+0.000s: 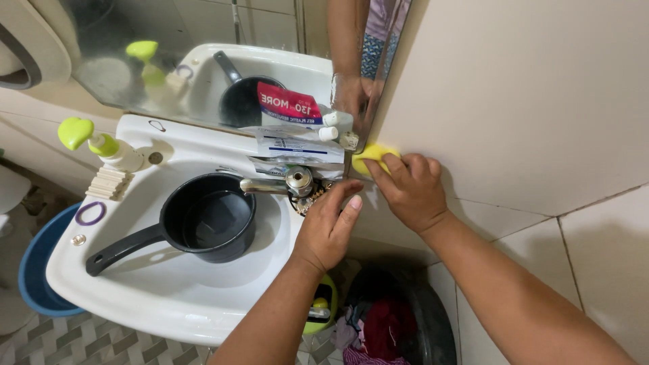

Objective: The person uses a yellow sponge to wipe the tiled walls of a bathroom. They repeatedly dip the sponge into a black mug filled with water at the sink and scrub various sections of the wall, including corners and areas around fixtures.

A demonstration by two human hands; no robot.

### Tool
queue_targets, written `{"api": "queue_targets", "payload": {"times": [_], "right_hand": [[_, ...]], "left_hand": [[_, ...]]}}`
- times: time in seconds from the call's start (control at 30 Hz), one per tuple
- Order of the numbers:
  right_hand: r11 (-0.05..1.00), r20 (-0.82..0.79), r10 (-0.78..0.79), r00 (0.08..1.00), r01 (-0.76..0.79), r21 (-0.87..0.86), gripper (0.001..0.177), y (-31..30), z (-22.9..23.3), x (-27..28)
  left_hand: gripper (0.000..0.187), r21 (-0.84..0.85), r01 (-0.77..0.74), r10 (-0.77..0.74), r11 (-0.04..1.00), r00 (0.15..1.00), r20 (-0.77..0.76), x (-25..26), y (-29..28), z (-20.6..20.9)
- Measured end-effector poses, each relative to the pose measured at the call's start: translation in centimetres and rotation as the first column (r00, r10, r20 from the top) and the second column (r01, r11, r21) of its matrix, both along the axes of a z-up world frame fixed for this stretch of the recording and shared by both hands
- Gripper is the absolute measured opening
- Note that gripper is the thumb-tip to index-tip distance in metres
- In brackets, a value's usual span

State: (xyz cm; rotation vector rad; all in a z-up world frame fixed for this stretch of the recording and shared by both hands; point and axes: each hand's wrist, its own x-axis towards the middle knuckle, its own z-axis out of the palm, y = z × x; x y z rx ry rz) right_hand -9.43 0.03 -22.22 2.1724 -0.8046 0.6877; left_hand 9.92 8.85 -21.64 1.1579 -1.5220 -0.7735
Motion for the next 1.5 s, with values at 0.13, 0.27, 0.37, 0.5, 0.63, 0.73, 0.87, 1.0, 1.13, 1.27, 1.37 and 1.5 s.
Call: {"api": "queue_targets", "payload": {"times": [0.13, 0.27, 0.37, 0.5, 0.63, 0.73, 0.87, 1.0, 1.13, 1.27, 1.37, 1.5], "right_hand": [[0.998, -0.018, 0.018, 1.000, -0.017, 0.065, 0.039, -0.5, -3.6, 0.3], [0.984, -0.130, 0.030, 0.991, -0.006, 0.178, 0.026, -1.5, -5.5, -0.2], [0.989, -0.128, 0.016, 0.992, 0.003, 0.150, 0.030, -0.7, -2.7, -0.9], [0.993, 0.059, -0.062, 0.996, 0.067, -0.093, 0.039, 0.1, 3.9, -1.2], [0.984, 0.177, -0.104, 0.979, 0.127, -0.126, 0.040, 0.5, 3.1, -0.6], [0.994, 0.213, -0.096, 0.972, 0.106, -0.036, 0.043, 0.3, -0.2, 0.0], [0.988, 0.079, -0.067, 0.995, 0.055, 0.144, 0.039, -0.8, -7.0, -0.2], [0.952, -0.136, -0.021, 0.990, 0.062, 0.299, 0.027, -1.3, -9.1, -1.3], [0.968, -0.123, -0.040, 0.992, 0.069, 0.241, 0.039, -0.3, -4.4, -4.1], [0.909, 0.175, -0.413, 0.894, 0.392, 0.142, 0.027, 1.2, -1.2, -10.1], [0.796, 0.409, -0.598, 0.689, 0.572, 0.201, 0.028, 1.4, -3.1, -15.7], [0.813, 0.746, -0.521, 0.414, 0.506, 0.288, 0.028, 0.3, -7.7, -17.0]], "left_hand": [[0.046, 0.037, -0.018, 0.018, 0.999, 1.000, 0.019, 0.2, 0.2, -0.4], [0.047, -0.045, -0.006, 0.008, 0.999, 0.999, 0.049, 0.2, -0.3, -0.4], [0.048, -0.030, -0.008, 0.010, 1.000, 0.999, 0.049, 0.0, -0.1, -0.5], [0.048, -0.004, 0.001, -0.001, 1.000, 0.999, 0.053, 0.0, -0.2, -0.2], [0.048, 0.017, -0.001, 0.001, 1.000, 0.999, 0.034, -0.1, -0.1, -0.3], [0.048, -0.007, -0.009, 0.009, 1.000, 0.999, 0.045, 0.0, -0.3, -0.6], [0.048, -0.035, -0.005, 0.008, 0.999, 0.996, 0.086, -0.1, -0.1, -0.7], [0.050, -0.021, 0.004, -0.002, 1.000, 0.998, 0.069, -0.2, 0.1, -0.6], [0.051, -0.032, 0.019, -0.016, 0.999, 0.996, 0.090, -0.2, -0.2, -0.3], [0.052, -0.006, 0.013, -0.012, 1.000, 0.996, 0.093, -0.2, -0.2, -0.4], [0.053, 0.001, 0.019, -0.019, 1.000, 0.996, 0.086, -0.2, -0.5, -0.5], [0.054, 0.002, 0.018, -0.019, 1.000, 0.995, 0.094, -0.3, -0.5, -0.2]]}}
